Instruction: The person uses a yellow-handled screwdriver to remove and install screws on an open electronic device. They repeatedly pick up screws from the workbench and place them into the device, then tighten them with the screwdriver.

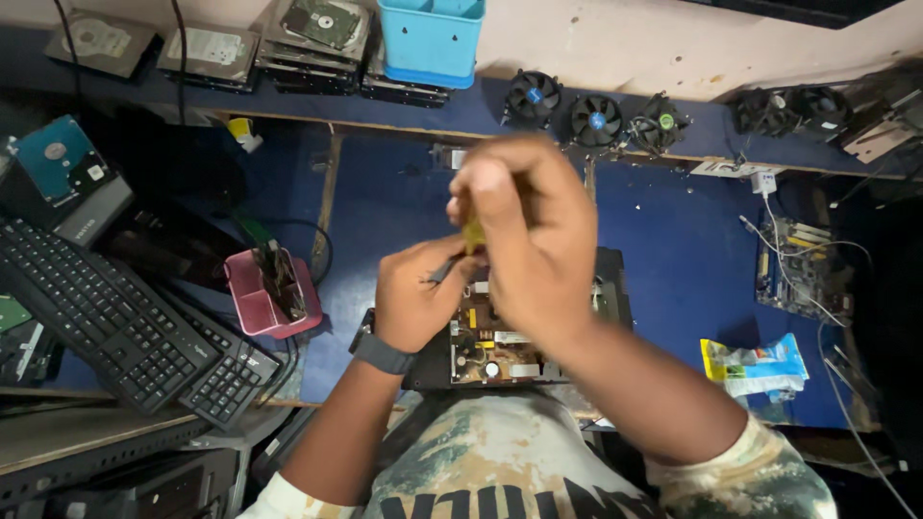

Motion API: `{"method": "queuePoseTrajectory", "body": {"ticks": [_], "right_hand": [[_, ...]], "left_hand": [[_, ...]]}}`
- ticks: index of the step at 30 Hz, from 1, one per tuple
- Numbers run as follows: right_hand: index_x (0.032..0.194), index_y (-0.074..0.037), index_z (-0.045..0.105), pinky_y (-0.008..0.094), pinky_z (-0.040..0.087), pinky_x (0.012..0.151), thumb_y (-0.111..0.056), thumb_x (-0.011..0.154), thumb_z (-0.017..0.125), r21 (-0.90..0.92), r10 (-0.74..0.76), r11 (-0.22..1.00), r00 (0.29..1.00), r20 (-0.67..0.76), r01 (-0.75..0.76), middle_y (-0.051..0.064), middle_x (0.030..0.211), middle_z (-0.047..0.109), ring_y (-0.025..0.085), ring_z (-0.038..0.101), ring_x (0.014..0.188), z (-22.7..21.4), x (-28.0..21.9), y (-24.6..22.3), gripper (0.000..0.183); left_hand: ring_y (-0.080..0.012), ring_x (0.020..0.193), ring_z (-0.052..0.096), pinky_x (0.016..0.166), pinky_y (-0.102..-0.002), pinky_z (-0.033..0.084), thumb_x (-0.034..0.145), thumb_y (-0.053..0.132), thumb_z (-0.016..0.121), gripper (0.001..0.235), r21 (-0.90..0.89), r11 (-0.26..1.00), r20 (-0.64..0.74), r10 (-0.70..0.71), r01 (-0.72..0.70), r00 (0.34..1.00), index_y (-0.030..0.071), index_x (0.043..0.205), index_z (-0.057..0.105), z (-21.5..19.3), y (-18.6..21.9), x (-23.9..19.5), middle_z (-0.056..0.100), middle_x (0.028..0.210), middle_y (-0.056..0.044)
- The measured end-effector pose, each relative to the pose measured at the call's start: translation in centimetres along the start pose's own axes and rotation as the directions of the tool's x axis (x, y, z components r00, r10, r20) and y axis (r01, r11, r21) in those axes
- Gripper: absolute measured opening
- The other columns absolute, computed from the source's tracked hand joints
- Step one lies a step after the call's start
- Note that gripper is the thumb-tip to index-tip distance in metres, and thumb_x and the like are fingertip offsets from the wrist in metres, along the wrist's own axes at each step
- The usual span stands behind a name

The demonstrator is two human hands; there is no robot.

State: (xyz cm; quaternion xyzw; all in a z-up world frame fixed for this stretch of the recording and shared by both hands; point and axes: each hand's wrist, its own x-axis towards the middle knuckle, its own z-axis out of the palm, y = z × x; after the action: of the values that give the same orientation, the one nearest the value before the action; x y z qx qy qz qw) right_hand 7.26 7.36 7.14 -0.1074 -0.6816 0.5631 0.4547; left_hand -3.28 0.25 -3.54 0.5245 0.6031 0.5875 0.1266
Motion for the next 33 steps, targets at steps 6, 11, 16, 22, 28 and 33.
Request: {"method": "queuePoseTrajectory", "body": {"ticks": [6,11,16,22,28,33], "right_hand": [[0.105,-0.004,0.048,0.025,0.041,0.064,-0.029,0.115,0.060,0.149,-0.072,0.985,0.995,-0.070,0.082,0.005,0.088,0.053,0.009,0.047,0.071,0.4,-1.5,1.1,0.030],[0.083,-0.005,0.047,0.026,0.035,0.056,-0.037,0.111,0.062,0.447,-0.035,0.884,0.934,0.355,-0.137,0.005,0.068,0.048,0.011,0.039,0.057,-3.2,0.2,2.0,0.045],[0.065,-0.008,0.049,0.027,0.032,0.049,-0.042,0.108,0.058,0.528,-0.090,0.760,0.744,0.662,-0.379,0.003,0.058,0.047,0.011,0.041,0.046,-4.7,2.8,2.3,0.056],[0.066,-0.004,0.059,0.028,0.038,0.053,-0.044,0.110,0.057,0.401,-0.066,0.796,0.593,0.803,-0.454,0.005,0.056,0.054,0.013,0.050,0.051,-4.5,3.0,1.5,0.060],[0.102,0.001,0.066,0.026,0.048,0.074,-0.039,0.117,0.051,0.107,0.072,0.989,0.957,0.281,-0.105,0.007,0.094,0.066,0.010,0.061,0.083,-2.6,1.0,-0.8,0.045],[0.107,0.001,0.057,0.028,0.048,0.084,-0.029,0.113,0.052,-0.079,0.013,0.997,0.999,0.049,-0.009,0.006,0.103,0.058,0.011,0.054,0.094,-0.7,-1.7,-2.6,0.032]], "left_hand": [[-0.0282,0.087,0.077,0.075,-0.035,0.059,0.086,0.011,0.079,0.016,0.048,0.999,-0.049,0.012,-0.010,0.999,0.007,0.101,0.075,0.8,0.4,-0.5,0.077,0.095,-0.013],[-0.0280,0.085,0.075,0.075,-0.036,0.057,0.084,0.010,0.079,0.016,-0.001,1.000,0.014,0.003,-0.003,1.000,0.007,0.099,0.075,0.1,0.8,-0.3,0.076,0.093,-0.012],[-0.0303,0.089,0.075,0.077,-0.036,0.057,0.085,0.008,0.076,0.019,-0.057,0.998,0.096,0.040,-0.035,0.995,0.004,0.103,0.072,-0.3,0.6,-1.0,0.074,0.096,-0.014],[-0.0331,0.084,0.073,0.074,-0.038,0.056,0.083,0.006,0.074,0.009,0.010,0.986,0.075,0.165,-0.166,0.983,0.006,0.092,0.072,-0.2,-0.5,-1.6,0.073,0.089,-0.014],[-0.0296,0.071,0.073,0.063,-0.037,0.054,0.088,0.011,0.077,0.012,0.079,0.997,0.037,-0.003,0.000,0.999,0.008,0.099,0.077,0.0,-0.1,-0.9,0.073,0.082,-0.013],[-0.0322,0.076,0.073,0.064,-0.038,0.055,0.085,0.012,0.077,0.015,0.126,0.990,-0.046,0.068,-0.062,0.997,0.006,0.099,0.075,0.8,0.2,-0.2,0.073,0.087,-0.015]]}}
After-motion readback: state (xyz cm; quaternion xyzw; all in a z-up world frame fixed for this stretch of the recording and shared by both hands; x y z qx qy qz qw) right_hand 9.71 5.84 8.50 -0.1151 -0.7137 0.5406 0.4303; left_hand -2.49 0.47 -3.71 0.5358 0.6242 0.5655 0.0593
